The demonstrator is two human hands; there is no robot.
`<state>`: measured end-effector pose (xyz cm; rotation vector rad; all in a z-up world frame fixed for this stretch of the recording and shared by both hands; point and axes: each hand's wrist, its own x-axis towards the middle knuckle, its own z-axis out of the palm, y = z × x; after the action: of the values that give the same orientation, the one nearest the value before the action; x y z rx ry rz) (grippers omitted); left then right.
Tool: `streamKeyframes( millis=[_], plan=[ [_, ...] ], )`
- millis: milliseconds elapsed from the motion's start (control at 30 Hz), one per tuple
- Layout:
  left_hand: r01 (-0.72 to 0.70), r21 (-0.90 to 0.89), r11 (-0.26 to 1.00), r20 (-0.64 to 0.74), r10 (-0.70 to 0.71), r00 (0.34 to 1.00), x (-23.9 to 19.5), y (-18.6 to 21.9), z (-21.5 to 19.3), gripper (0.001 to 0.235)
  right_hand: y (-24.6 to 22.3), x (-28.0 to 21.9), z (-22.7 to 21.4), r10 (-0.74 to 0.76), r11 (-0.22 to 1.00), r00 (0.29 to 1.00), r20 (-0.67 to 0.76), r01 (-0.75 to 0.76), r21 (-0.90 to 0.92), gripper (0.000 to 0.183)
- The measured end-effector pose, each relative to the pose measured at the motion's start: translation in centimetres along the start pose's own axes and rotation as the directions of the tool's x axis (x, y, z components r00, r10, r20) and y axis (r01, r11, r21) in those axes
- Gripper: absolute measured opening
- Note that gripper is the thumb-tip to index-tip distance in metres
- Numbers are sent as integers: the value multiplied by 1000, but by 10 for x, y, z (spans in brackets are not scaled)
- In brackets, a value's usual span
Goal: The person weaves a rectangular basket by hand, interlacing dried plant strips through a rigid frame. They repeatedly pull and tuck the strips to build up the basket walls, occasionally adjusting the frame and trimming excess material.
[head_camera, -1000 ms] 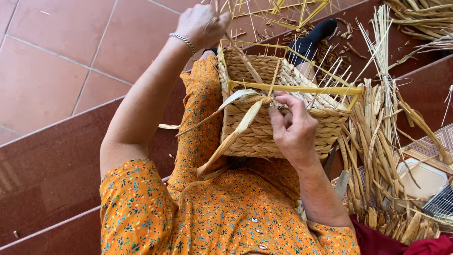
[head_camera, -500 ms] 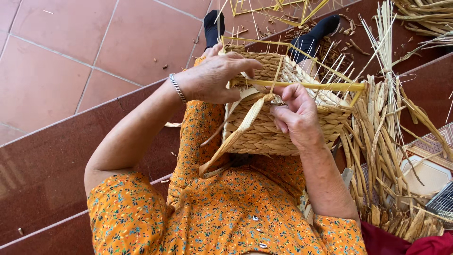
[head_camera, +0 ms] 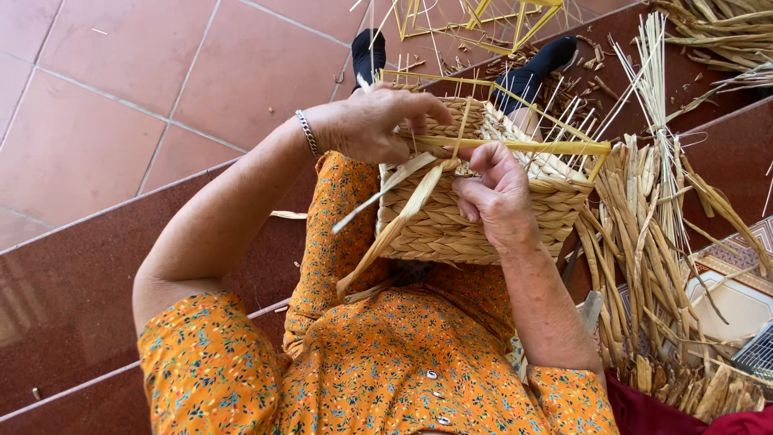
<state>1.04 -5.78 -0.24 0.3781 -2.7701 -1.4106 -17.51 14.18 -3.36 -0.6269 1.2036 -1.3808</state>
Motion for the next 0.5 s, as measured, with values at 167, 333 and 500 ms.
streamKeyframes(
  millis=[167,333,500],
  plan=[
    [107,-263,959,11,-108,994,9,6,16,53,3,1,0,0,999,1000,30,1,-44,35],
    [298,-34,954,-162,-299,940,11,20,30,28,-2,1,-2,-21,999,999,28,22,-47,34],
    [24,681,731,-449,391,803,-10,41,46,18,-1,3,5,-56,996,997,47,59,-73,35]
  ],
)
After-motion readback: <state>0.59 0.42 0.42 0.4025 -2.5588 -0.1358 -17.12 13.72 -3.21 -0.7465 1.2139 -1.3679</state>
